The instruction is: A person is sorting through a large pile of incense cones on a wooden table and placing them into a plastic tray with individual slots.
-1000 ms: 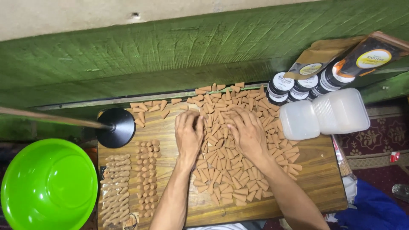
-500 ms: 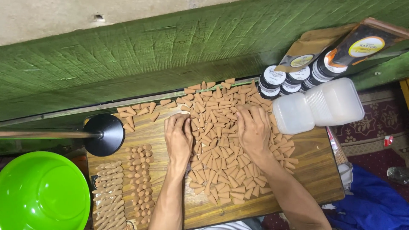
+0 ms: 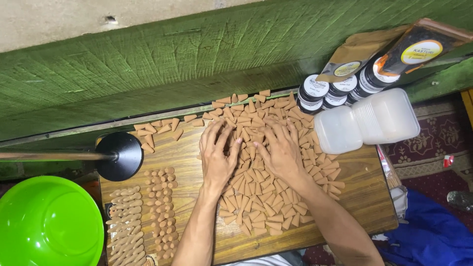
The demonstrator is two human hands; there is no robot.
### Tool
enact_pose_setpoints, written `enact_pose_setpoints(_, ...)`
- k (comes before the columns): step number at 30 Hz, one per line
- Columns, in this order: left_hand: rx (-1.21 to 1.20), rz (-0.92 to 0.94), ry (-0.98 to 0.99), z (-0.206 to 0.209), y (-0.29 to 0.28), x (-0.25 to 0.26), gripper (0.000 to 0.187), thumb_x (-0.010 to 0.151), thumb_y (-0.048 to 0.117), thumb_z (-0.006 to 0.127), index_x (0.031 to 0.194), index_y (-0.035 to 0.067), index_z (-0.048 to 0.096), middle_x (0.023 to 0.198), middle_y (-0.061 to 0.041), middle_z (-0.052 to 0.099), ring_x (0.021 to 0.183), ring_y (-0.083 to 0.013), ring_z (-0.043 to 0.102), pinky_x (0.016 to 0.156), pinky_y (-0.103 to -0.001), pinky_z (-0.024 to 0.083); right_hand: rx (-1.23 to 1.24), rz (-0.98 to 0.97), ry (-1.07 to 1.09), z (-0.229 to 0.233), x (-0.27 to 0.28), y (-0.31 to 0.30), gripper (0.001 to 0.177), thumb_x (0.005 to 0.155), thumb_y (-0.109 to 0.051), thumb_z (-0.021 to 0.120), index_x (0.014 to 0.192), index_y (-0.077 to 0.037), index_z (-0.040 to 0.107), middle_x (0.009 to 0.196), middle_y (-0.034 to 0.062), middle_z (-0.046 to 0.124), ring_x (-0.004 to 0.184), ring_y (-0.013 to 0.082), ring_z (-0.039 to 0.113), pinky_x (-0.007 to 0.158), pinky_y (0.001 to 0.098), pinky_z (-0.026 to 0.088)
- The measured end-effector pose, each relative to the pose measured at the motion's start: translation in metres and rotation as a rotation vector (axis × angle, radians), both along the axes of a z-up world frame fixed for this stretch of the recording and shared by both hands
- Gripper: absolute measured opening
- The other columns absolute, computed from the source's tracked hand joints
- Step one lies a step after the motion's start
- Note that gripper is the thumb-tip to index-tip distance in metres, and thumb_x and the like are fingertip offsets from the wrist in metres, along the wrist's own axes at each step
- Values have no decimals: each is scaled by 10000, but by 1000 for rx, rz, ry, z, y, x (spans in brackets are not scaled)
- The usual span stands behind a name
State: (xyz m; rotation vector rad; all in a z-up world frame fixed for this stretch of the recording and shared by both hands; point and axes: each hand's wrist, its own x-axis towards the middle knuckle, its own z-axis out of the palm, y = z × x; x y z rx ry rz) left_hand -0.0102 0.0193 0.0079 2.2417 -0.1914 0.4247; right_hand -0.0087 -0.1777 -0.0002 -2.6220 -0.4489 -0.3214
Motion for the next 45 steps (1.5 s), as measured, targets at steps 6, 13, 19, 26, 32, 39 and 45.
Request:
enact_pose_setpoints(6,68,-30,96,-11,3,-1,333,972,327,685,1149,49,730,1226,-147,652,1206,-322,587,1102,-473,406,36,-95,-100,-7,-3,-9,229,943,-368,703,1041,-165,664,909,7,625,964,208,668,1050,406,423)
enact_pose_setpoints(13,-13,-26,-24,-31,0,0,152,915,276,764,973,136,773,937,-36,649,932,-233,617,866,-369,514,110,-199,-180,8,-5,-10,227,918,-270,737,816,-136,585,755,24,542,807,251,626,825,375,484)
enact_pose_setpoints(19,16,-20,-149,-25,-13,0,196,887,296,791,1042,178,765,893,-8,658,827,-214,611,769,-364,495,141,-219,-286,28,1,-7,257,895,-352,785,863,-137,648,955,52,626,962,298,623,823,405,466)
enact_pose_setpoints(26,241,-304,75,23,-22,-6,506,965,402,656,1345,70,621,1426,-191,566,1389,-365,464,1186,-546,264,-91,-62,31,31,-5,1,480,1056,-412,502,1349,-45,600,1397,213,576,1420,443,409,1148,607,274)
enact_pose_setpoints(32,205,-258,66,11,-18,-7,425,904,413,712,1168,82,692,1216,-126,667,1293,-315,562,1158,-512,339,-52,-58,-26,7,-8,-4,299,993,-397,601,1116,-127,634,1202,67,641,1282,312,547,1142,532,328)
enact_pose_setpoints(39,53,-216,-8,-13,-10,0,363,800,424,804,1022,151,718,1062,-33,694,1139,-258,640,1075,-458,448,103,-104,-10,8,-5,-9,200,944,-410,701,924,-214,668,941,-41,687,1025,194,656,1092,456,384)
enact_pose_setpoints(45,127,-133,9,6,-15,-2,374,883,186,550,1229,102,665,1440,-140,555,1398,-346,453,1194,-527,271,-37,-34,-5,13,36,4,109,967,-171,620,1031,-131,699,969,52,655,1077,252,618,958,402,442)
